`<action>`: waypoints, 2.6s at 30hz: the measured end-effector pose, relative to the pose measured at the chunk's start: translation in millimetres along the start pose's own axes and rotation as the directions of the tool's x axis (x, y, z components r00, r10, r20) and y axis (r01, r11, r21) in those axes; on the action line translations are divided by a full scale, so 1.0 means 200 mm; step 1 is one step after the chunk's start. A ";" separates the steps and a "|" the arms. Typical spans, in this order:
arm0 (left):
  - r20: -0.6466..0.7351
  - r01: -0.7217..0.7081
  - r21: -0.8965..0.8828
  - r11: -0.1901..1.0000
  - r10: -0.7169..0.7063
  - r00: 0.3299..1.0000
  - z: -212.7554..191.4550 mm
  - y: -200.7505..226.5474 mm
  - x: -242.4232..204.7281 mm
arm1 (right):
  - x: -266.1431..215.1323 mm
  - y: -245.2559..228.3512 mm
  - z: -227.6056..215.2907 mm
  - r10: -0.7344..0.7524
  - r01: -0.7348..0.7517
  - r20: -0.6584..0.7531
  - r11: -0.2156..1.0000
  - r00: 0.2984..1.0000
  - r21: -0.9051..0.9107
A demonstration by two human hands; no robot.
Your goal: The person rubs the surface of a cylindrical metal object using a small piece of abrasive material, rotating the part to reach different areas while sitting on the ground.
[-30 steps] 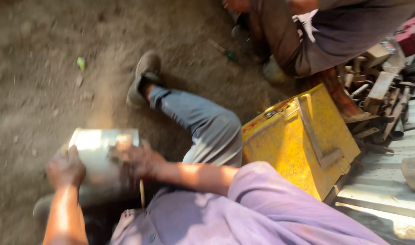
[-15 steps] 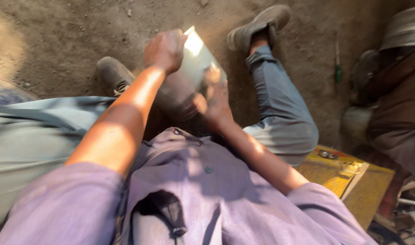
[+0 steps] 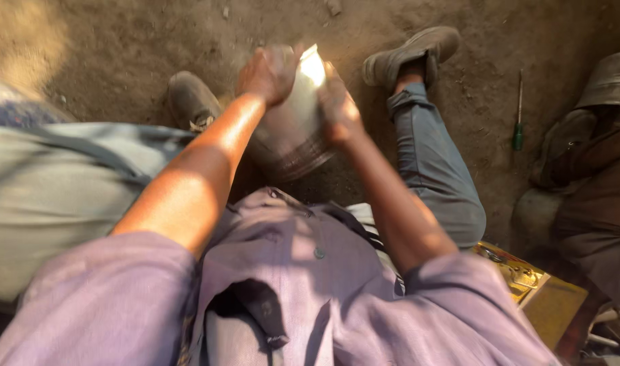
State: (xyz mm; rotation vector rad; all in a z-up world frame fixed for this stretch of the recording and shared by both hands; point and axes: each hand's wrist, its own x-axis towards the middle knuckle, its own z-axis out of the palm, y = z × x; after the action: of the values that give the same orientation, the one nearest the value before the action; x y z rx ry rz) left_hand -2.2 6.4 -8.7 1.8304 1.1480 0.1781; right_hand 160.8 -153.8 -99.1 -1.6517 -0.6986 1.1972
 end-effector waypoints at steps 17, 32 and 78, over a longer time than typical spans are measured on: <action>-0.021 -0.083 -0.030 0.996 0.083 0.996 0.00 -0.07 0.02 | 0.06 -0.48 0.12 0.055 -0.079 -0.058 0.780 0.997 -0.621; -0.076 -0.219 -0.069 0.973 0.214 0.974 0.00 -0.09 0.01 | -0.06 -0.50 0.12 -0.594 0.478 0.196 0.363 0.780 -0.800; -0.005 -0.143 -0.170 0.975 0.144 0.990 0.07 -0.15 0.11 | -0.37 -0.68 0.37 -0.690 0.429 0.043 0.399 0.723 -0.810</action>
State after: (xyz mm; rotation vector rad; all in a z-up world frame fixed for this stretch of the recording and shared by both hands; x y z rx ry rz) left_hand -1.4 18.4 -47.5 1.7604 0.9650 0.3427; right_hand 76.8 -137.7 48.7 -1.9444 -1.5939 0.0439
